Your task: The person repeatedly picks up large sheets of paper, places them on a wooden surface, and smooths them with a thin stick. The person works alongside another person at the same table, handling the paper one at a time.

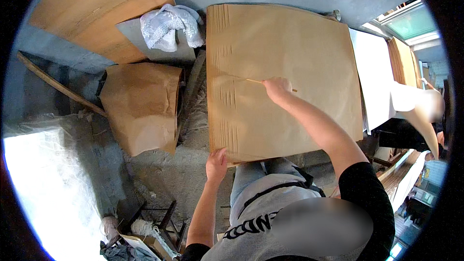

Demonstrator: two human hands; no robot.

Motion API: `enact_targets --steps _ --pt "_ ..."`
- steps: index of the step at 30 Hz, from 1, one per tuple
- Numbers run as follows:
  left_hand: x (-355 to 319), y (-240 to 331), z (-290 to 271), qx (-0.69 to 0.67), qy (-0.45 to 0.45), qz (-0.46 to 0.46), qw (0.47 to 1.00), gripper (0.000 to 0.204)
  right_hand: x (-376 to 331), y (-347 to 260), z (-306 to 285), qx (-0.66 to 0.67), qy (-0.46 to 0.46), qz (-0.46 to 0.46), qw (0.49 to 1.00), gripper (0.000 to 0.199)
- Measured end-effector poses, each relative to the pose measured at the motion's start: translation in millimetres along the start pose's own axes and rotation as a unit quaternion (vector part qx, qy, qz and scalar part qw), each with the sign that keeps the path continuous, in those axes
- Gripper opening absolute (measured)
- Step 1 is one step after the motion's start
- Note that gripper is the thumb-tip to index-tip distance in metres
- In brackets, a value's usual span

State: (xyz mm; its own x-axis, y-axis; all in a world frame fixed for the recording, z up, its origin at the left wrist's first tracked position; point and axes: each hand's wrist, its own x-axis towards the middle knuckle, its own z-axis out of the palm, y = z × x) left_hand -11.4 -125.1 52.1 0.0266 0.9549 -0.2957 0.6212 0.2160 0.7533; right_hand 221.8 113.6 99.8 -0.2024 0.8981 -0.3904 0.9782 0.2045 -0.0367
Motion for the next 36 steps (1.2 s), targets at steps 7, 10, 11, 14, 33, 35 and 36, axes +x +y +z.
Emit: enact_targets --steps 7,10,11,14,33,35,36 --pt "15.2 9.8 23.3 0.168 -0.124 0.098 0.973 0.037 18.2 -47.6 -15.4 -0.042 0.009 -0.007 0.999 0.015" --pt "13.5 -6.3 26.2 0.240 -0.153 0.128 0.950 0.039 10.4 -17.9 -13.8 0.007 0.007 0.018 1.000 0.015" --pt "12.5 -7.6 23.6 0.251 -0.157 0.135 0.946 0.038 9.3 -9.9 -16.4 0.026 -0.001 0.026 0.999 0.015" --pt "13.0 -9.8 23.7 0.259 -0.174 0.133 0.941 0.037 11.9 -13.0 -35.7 -0.046 -0.047 0.044 0.997 0.016" --pt "42.0 8.1 -8.7 -0.014 -0.270 -0.051 0.961 0.026 -1.0 -17.8 26.7 0.074 0.005 0.046 0.996 0.023" --pt "38.5 -37.3 11.1 -0.206 -0.218 -0.074 0.951 0.024 -4.5 -0.2 6.7 0.121 0.022 0.052 0.991 0.021" --pt "37.0 -51.4 21.8 -0.300 -0.194 -0.082 0.931 0.023 -9.4 1.5 0.3 0.079 0.016 0.050 0.995 0.022"
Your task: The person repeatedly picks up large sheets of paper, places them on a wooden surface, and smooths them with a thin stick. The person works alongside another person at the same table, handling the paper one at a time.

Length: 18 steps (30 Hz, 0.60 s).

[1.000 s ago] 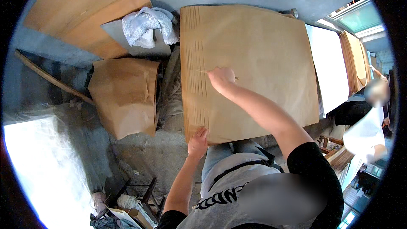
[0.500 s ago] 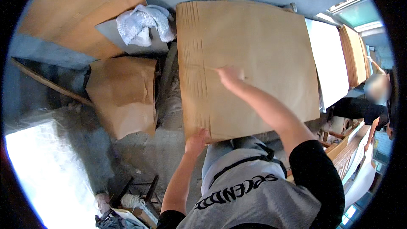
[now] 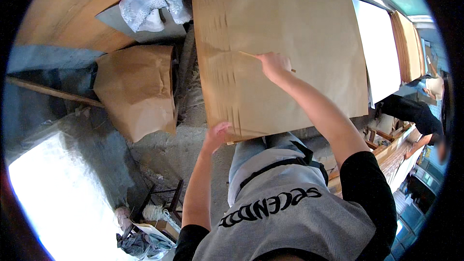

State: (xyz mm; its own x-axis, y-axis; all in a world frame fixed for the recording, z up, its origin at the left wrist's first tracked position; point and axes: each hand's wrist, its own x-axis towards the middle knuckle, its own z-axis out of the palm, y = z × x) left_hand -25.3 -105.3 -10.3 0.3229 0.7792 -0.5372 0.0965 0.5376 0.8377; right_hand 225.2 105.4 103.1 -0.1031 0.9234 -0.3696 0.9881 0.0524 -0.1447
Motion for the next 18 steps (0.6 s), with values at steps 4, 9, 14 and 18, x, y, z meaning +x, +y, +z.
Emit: enact_targets --steps 4,9,14,18 --pt "32.0 42.3 4.4 -0.134 0.122 0.027 0.983 0.023 -20.0 -17.0 -18.1 0.076 0.024 -0.005 0.997 0.023" --pt "63.9 67.0 9.6 -0.242 0.169 0.013 0.955 0.028 -56.6 24.4 13.1 0.222 0.080 0.017 0.971 0.021" --pt "74.8 69.3 16.7 -0.184 0.197 -0.036 0.962 0.023 -121.2 109.1 42.4 0.291 0.111 0.109 0.944 0.020" --pt "66.2 82.1 28.7 -0.015 0.141 -0.150 0.978 0.033 -174.2 164.3 68.7 0.370 0.079 0.133 0.916 0.020"
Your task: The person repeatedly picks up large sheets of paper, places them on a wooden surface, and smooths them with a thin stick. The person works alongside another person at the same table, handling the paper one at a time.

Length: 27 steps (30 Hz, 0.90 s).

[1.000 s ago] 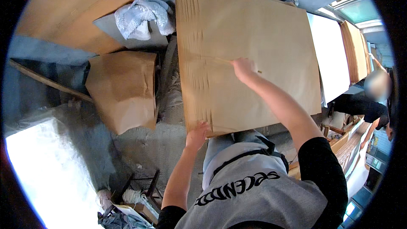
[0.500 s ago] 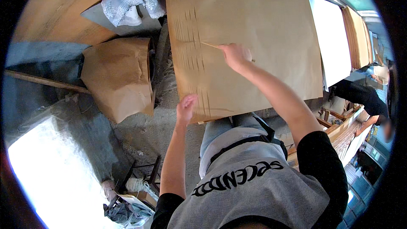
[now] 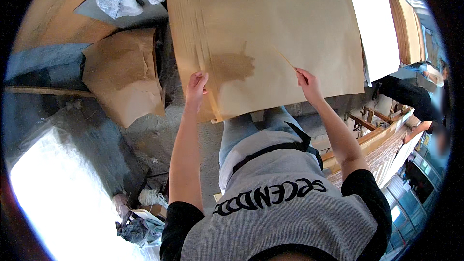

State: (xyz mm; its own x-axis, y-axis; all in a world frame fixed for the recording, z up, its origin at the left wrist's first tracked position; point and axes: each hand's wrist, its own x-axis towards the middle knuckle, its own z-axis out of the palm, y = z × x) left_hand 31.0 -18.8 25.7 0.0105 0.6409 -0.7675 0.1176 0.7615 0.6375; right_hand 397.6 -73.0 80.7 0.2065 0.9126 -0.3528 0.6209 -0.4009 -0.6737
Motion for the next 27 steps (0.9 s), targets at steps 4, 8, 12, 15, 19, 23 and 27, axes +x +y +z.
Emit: enact_targets --steps 4,8,12,15,19,23,27 --pt "-45.1 -21.5 8.5 -0.241 -0.207 -0.026 0.948 0.050 -35.4 31.7 -16.1 0.081 -0.054 0.063 0.993 0.021" --pt "-97.7 -85.0 40.8 -0.407 -0.306 0.014 0.861 0.063 -61.2 90.0 -17.2 0.122 -0.202 0.033 0.971 0.020" --pt "-118.4 -77.9 136.9 -0.435 -0.265 0.014 0.861 0.058 -69.8 101.1 -12.3 0.172 -0.337 0.118 0.918 0.022" --pt "-88.8 -70.9 193.7 -0.435 -0.136 -0.118 0.882 0.045 -68.1 121.1 -2.1 0.243 -0.361 0.108 0.894 0.030" --pt "-64.5 -64.2 231.4 -0.395 0.010 -0.115 0.911 0.034 -54.8 138.7 -40.6 0.274 -0.327 0.200 0.882 0.028" --pt "-63.4 -71.8 222.0 -0.358 0.053 -0.095 0.927 0.029 -48.2 181.6 -97.9 0.571 -0.184 0.315 0.735 0.033" --pt "-66.6 -72.5 212.2 -0.309 0.020 -0.095 0.946 0.027 -40.0 228.9 -127.8 0.639 -0.144 0.324 0.683 0.031"
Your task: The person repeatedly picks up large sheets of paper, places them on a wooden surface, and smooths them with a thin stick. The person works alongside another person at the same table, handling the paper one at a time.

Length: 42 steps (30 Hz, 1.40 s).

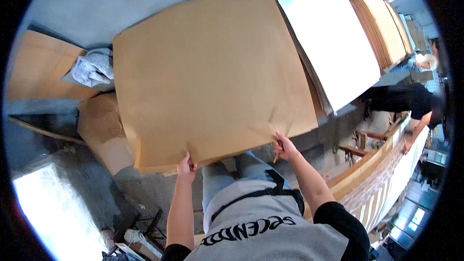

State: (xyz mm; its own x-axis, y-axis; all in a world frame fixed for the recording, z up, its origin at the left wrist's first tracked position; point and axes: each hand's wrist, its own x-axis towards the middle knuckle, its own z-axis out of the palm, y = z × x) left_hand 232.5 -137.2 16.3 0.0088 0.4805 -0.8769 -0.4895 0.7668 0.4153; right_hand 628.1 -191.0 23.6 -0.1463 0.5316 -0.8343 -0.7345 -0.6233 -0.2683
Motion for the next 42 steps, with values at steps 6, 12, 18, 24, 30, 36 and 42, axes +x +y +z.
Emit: enact_targets --steps 6,12,18,24,30,36,42 --pt "-19.1 -12.1 14.9 0.210 0.169 0.060 0.961 0.020 14.3 -2.5 -7.0 -0.363 0.130 -0.038 0.922 0.037" --pt "-14.7 -108.5 -50.8 -0.116 0.122 0.181 0.969 0.025 -25.1 60.7 -12.5 -0.593 0.230 -0.231 0.737 0.025" --pt "5.4 10.3 -13.7 0.037 0.130 0.177 0.975 0.024 10.3 -18.3 83.4 -0.386 0.191 -0.180 0.884 0.029" --pt "3.7 17.2 -15.1 -0.102 0.021 0.035 0.994 0.024 9.9 -25.8 85.0 -0.206 0.083 -0.077 0.972 0.024" --pt "13.2 7.6 -16.3 -0.197 -0.004 -0.019 0.980 0.023 23.4 -19.0 64.4 -0.112 0.066 -0.039 0.991 0.021" --pt "39.5 2.4 -34.3 -0.064 0.037 -0.025 0.997 0.030 43.2 -13.4 57.9 -0.182 0.122 -0.042 0.975 0.022" --pt "19.9 -12.4 -30.9 -0.013 0.083 -0.020 0.996 0.023 12.6 -5.7 17.6 -0.278 0.100 -0.021 0.955 0.029"
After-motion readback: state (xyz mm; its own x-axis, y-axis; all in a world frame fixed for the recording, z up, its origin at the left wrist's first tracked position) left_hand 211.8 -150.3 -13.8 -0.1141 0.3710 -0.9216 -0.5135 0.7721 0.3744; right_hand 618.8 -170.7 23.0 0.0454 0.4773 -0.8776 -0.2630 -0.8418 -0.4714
